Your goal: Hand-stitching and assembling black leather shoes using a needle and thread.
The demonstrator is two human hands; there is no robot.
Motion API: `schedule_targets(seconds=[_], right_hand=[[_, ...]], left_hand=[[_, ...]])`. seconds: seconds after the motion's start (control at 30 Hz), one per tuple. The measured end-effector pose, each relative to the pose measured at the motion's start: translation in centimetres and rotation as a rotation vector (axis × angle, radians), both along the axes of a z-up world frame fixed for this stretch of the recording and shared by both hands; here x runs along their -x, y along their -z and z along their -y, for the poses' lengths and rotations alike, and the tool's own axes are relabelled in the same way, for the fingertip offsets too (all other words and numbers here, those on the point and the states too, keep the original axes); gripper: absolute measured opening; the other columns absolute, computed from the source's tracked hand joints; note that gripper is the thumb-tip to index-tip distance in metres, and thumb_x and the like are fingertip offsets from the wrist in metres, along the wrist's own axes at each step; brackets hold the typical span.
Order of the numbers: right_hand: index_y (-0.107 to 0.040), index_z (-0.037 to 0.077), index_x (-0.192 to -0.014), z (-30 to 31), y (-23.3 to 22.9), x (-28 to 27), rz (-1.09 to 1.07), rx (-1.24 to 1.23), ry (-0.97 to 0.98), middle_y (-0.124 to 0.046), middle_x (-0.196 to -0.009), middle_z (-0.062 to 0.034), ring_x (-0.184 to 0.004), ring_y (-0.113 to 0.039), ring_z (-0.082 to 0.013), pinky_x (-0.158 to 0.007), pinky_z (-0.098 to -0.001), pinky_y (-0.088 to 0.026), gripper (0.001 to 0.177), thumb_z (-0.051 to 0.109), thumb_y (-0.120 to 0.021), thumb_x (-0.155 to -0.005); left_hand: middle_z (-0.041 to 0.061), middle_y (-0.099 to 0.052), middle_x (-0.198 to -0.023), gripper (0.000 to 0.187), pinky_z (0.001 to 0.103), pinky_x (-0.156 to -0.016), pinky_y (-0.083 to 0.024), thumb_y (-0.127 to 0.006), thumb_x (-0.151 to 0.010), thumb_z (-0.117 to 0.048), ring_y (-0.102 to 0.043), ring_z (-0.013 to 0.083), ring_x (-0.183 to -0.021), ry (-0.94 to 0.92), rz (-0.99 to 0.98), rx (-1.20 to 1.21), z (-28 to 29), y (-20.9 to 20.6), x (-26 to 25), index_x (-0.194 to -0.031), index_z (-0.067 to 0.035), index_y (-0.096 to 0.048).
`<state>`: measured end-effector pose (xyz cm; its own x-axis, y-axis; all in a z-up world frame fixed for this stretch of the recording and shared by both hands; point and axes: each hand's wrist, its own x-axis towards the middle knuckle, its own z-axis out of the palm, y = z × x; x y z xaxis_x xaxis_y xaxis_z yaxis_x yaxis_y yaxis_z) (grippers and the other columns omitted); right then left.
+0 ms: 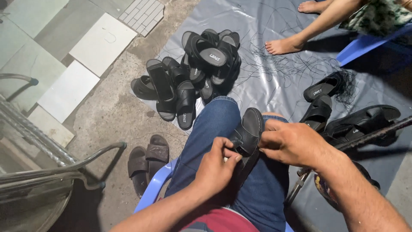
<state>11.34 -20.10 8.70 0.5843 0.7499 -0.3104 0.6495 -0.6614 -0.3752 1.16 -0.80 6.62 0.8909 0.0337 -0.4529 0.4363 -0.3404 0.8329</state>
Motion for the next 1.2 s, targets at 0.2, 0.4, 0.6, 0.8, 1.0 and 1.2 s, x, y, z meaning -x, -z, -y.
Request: schedule_targets(seconds=[0.2, 0.4, 0.6, 0.8, 1.0, 1.2], right_hand=[[-0.06, 0.024, -0.067, -0.8, -0.3, -0.9, -0.004, -0.018, -0.025, -0.052, -0.074, 0.0117, -0.06, -0.058, -0.0104, -0.046, -0.0321, -0.048, 0.016, 0.038, -0.066, -0.072], [-0.056, 0.024, -0.077, -2.5, -1.7, 0.0, -0.017, 0.316, -0.03, -0.048, -0.081, 0.0069, -0.076, -0.056, -0.0158, -0.052, -0.0397, -0.051, 0.016, 0.039, -0.059, -0.076], [-0.056, 0.02, -0.077, -1.9, -1.5, 1.7, 0.064, 0.203, 0.086, -0.053, -0.077, 0.001, -0.064, -0.06, -0.0292, -0.05, -0.0469, -0.049, 0.023, 0.042, -0.057, -0.079], [-0.055, 0.022, -0.103, -1.0, -1.5, 5.6, 0.233, 0.185, 0.144, -0.056, -0.086, 0.0005, -0.067, -0.061, -0.0268, -0.045, -0.0465, -0.052, 0.025, 0.038, -0.045, -0.087], [-0.036, 0.043, -0.132, 1.8, -5.4, 5.0, 0.23, 0.456, 0.128, -0.042, -0.079, 0.0004, -0.065, -0.057, -0.0197, -0.053, -0.0387, -0.053, 0.053, 0.036, -0.047, -0.081], [-0.035, 0.049, -0.13, 3.0, -6.3, 6.0, 0.222, 0.422, 0.328, -0.044, -0.096, 0.0074, -0.066, -0.06, -0.0117, -0.044, -0.0319, -0.059, 0.059, 0.039, -0.055, -0.075]], left_hand=[[-0.005, -0.071, -0.082, 0.025, 0.03, -0.072, -0.045, -0.061, -0.077, -0.023, -0.066, 0.017, -0.079, 0.03, -0.199, -0.062, 0.4, -0.4, -1.7, -0.094, -0.018, -0.043], [-0.004, -0.069, -0.076, 0.025, 0.033, -0.069, -0.045, -0.064, -0.078, -0.023, -0.068, 0.0186, -0.077, 0.071, -0.049, -0.114, 0.7, 1.8, -0.9, -0.09, -0.018, -0.043], [-0.004, -0.064, -0.086, 0.017, 0.041, -0.06, -0.045, -0.057, -0.083, -0.023, -0.064, 0.0262, -0.071, 0.211, 0.314, -0.162, 0.1, 1.8, -0.2, -0.089, -0.017, -0.042], [-0.001, -0.062, -0.09, 0.011, 0.037, -0.065, -0.046, -0.054, -0.084, -0.02, -0.062, 0.0216, -0.079, 0.199, 0.327, -0.143, -0.5, 1.2, 0.1, -0.091, -0.016, -0.048], [-0.003, -0.064, -0.084, 0.007, 0.033, -0.064, -0.045, -0.057, -0.082, -0.022, -0.062, 0.0194, -0.075, 0.239, 0.251, -0.146, -1.7, 0.2, -0.5, -0.085, -0.017, -0.054], [-0.004, -0.055, -0.108, 0.033, 0.035, -0.066, -0.052, -0.063, -0.077, -0.034, -0.061, 0.0154, -0.09, 0.249, 0.283, -0.172, -1.5, -1.2, -0.7, -0.109, -0.024, -0.055]])
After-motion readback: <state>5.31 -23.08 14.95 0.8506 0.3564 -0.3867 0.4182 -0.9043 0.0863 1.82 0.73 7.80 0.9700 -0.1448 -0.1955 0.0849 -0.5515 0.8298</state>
